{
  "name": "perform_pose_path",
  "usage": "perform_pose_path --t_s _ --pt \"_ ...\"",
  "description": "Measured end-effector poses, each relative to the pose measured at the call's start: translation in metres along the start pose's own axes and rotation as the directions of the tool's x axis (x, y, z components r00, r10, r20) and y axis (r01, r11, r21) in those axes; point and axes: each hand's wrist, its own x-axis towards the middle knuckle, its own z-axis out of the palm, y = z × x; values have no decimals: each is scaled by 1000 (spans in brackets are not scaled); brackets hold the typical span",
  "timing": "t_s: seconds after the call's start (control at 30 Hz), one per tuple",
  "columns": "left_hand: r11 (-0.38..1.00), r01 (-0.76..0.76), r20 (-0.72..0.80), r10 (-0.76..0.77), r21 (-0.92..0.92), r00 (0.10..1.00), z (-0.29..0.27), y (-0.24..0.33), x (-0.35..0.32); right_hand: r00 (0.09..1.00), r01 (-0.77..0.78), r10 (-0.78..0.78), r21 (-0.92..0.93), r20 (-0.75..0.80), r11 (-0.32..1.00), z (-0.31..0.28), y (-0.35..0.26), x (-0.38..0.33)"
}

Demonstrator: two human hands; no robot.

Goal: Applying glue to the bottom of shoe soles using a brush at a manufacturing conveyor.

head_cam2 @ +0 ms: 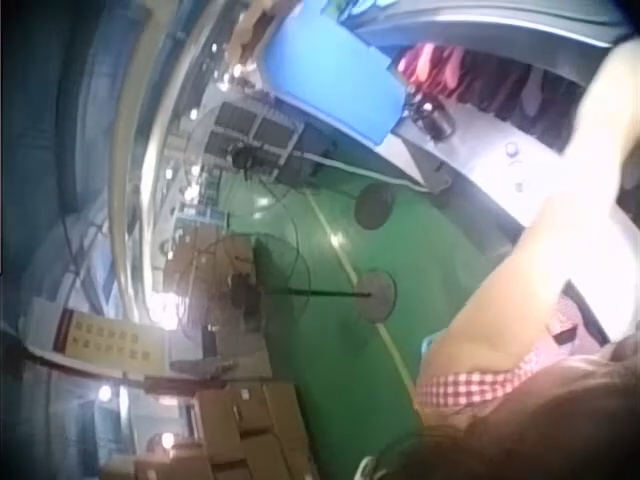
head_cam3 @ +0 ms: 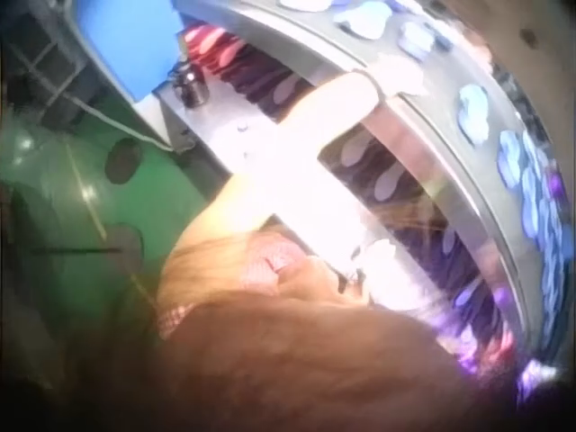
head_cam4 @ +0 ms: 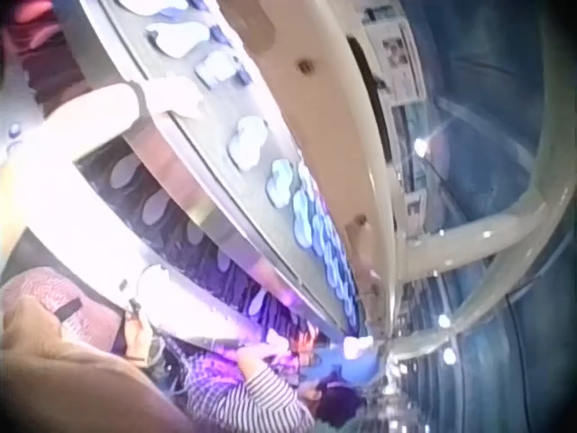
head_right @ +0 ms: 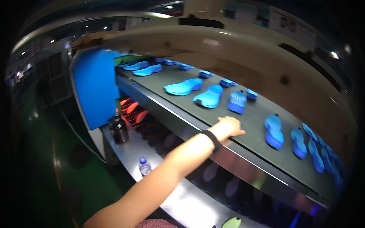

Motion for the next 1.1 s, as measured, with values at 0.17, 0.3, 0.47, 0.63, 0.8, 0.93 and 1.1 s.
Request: perform_pose_path --t_s 0.17,0.3,0.47,0.63,0.8,0.93,1.1 --pt "985 -58 -58 68 161 996 -24 -26 -11 997 21 -17 59 -70 998 7 -1 7" --pt "974 -4 -104 28 225 994 -37 -16 2 997 11 -5 78 -77 997 5 -8 5" --pt "943 -30 -84 61 330 995 -46 -6 9 999 -11 14 70 -37 998 5 -8 6" --pt "921 -67 1 72 383 997 -42 -9 30 1000 -27 26 55 17 998 0 -9 12" --pt "942 8 83 -38 336 996 -40 -1 50 996 -81 78 77 33 994 -47 6 27" --pt "898 11 129 -76 440 989 -38 10 72 993 -97 93 67 67 993 -49 6 25" --pt "917 -53 134 0 395 991 -45 15 46 992 -102 103 -13 78 995 -33 -12 15"
